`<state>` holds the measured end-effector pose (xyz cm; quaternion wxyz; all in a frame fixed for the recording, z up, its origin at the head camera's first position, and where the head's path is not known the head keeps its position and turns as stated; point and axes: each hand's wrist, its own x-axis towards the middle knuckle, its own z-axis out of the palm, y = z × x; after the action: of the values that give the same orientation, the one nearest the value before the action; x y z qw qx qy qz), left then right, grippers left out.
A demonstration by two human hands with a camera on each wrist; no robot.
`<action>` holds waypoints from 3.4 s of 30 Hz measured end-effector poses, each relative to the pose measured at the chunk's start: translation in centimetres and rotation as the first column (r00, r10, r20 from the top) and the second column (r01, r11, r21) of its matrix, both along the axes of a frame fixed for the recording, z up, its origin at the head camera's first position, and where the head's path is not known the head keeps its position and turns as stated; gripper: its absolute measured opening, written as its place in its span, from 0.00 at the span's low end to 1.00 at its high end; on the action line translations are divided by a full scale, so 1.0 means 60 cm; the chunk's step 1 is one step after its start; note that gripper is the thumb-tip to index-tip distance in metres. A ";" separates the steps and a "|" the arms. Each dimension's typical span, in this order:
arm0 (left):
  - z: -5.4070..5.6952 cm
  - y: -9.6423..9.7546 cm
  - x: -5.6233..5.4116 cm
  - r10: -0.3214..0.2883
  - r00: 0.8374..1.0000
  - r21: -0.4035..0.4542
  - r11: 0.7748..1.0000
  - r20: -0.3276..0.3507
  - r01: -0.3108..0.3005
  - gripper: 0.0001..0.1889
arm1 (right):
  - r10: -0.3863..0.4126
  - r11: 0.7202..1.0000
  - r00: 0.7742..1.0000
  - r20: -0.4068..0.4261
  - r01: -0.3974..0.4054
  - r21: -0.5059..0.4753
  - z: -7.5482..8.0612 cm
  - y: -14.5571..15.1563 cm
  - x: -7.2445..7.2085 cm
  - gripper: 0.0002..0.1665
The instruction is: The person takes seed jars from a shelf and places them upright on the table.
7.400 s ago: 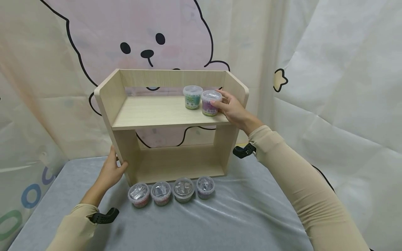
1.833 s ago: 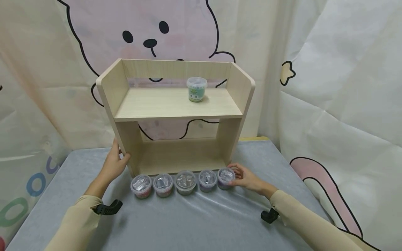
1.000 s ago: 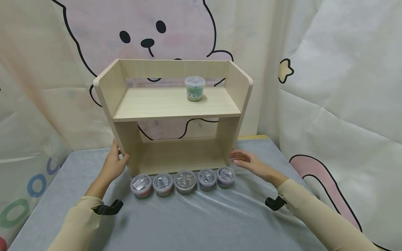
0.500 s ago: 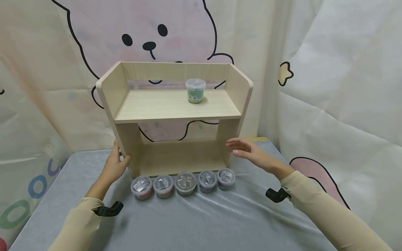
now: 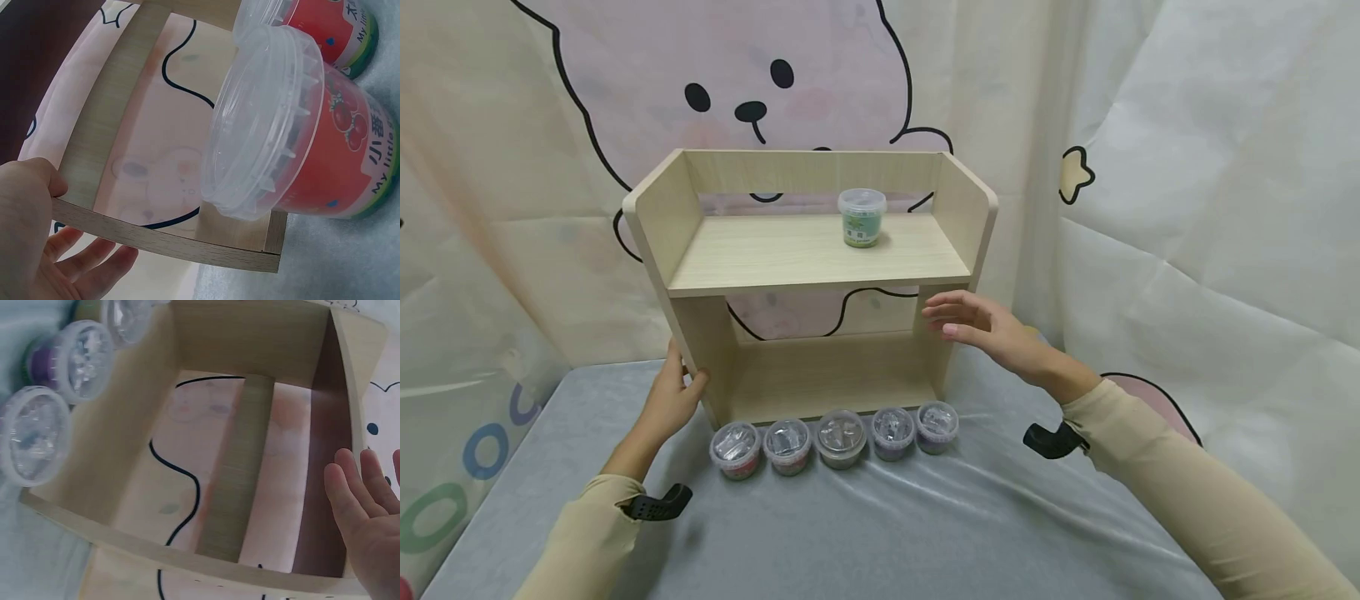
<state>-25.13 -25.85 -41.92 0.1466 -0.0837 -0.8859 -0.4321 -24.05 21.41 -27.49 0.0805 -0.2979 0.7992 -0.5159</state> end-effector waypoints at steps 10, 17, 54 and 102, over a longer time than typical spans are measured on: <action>-0.002 -0.001 -0.001 -0.003 1.000 -0.009 1.000 -0.028 0.003 0.39 | 0.000 0.994 1.000 0.006 0.001 -0.106 0.055 -0.030 -0.029 0.29; -0.001 0.001 -0.003 -0.008 1.000 -0.013 1.000 -0.017 0.008 0.38 | -0.056 0.975 0.996 0.066 0.069 -0.213 0.083 -0.049 -0.056 0.29; -0.004 -0.006 -0.005 -0.013 1.000 0.031 0.999 0.018 0.013 0.40 | -0.199 0.918 0.917 0.347 0.298 -0.261 0.125 -0.189 -0.195 0.49; -0.007 -0.003 -0.004 0.010 0.999 0.025 1.000 0.034 -0.011 0.40 | -0.119 0.964 0.977 0.177 0.156 -0.213 0.122 -0.162 -0.144 0.37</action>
<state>-25.35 -26.03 -42.35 0.1350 -0.0697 -0.8831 -0.4439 -32.69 11.71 -20.18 0.0749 -0.2054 0.7448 -0.6304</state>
